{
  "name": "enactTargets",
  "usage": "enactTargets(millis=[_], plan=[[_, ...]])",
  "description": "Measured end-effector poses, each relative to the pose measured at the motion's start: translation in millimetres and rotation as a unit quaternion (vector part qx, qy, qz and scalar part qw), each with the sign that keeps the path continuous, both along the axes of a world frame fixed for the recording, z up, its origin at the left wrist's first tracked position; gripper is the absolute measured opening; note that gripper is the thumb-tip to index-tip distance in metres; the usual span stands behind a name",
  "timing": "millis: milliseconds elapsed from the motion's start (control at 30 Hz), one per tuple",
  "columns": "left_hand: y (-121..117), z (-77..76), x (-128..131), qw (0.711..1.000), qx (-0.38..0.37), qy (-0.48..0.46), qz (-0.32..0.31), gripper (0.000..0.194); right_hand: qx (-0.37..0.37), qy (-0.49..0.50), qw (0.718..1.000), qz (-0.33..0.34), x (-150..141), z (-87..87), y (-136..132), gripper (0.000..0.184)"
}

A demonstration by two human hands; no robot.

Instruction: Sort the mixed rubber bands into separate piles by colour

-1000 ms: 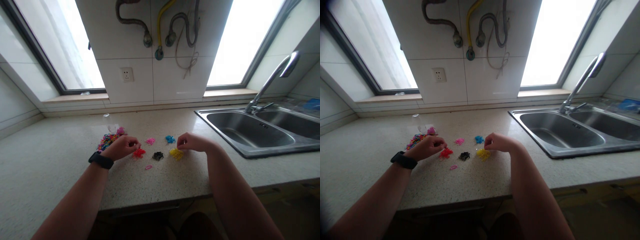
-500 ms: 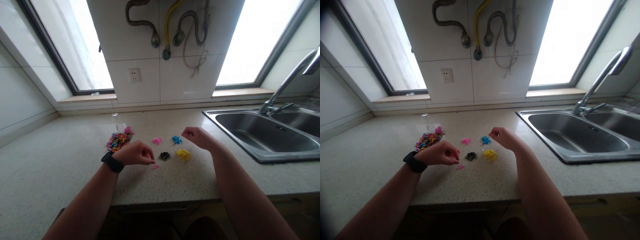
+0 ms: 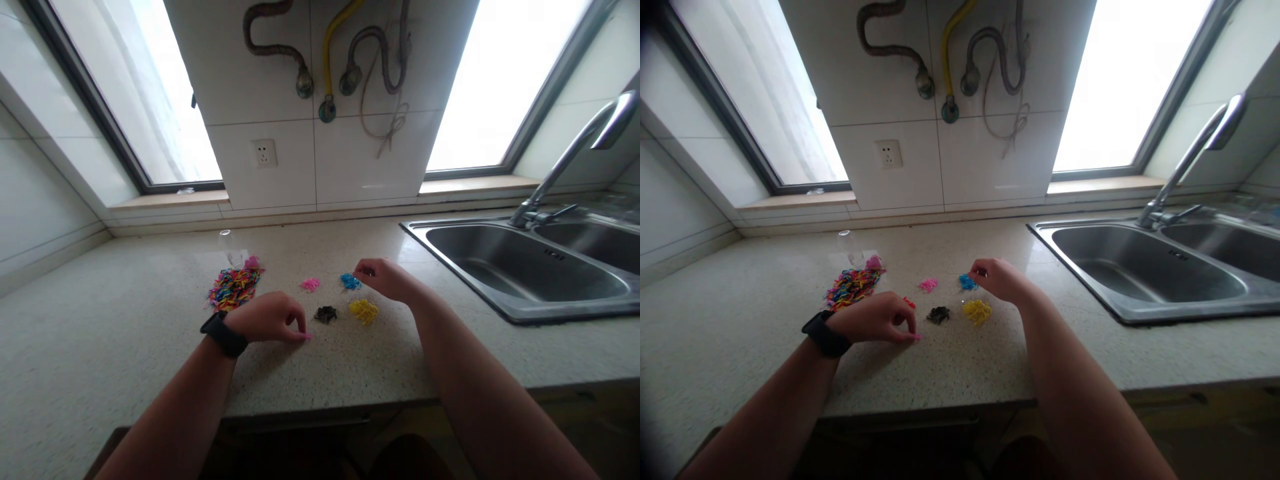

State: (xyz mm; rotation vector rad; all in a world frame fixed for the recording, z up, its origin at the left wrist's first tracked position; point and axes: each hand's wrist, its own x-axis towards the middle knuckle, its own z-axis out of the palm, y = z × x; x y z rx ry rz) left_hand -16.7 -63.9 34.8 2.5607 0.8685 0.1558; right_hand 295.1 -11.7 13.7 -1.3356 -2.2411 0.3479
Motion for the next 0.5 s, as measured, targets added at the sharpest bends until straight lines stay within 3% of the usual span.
enactTargets(millis=[200, 333, 400, 500], plan=[[0.3, 1.1, 1.1, 0.997, -0.028, -0.068, 0.0, 0.029, 0.006, 0.003, 1.0, 0.003, -3.9, -2.6, 1.3, 0.024], [-1.8, 0.7, 3.7, 0.98, -0.102, -0.169, 0.026, 0.032, -0.001, 0.005, 1.0, 0.009, -7.2, -5.6, 3.5, 0.023], [-2.2, -1.1, 3.7, 0.958, -0.149, -0.239, 0.054, 0.032, -0.004, 0.011, 1.0, 0.009, -8.5, -7.0, 4.5, 0.023], [-1.5, -4.8, 2.1, 0.896, -0.207, -0.379, 0.103, 0.032, -0.002, 0.022, 1.0, 0.005, -9.9, -7.8, 5.1, 0.024]])
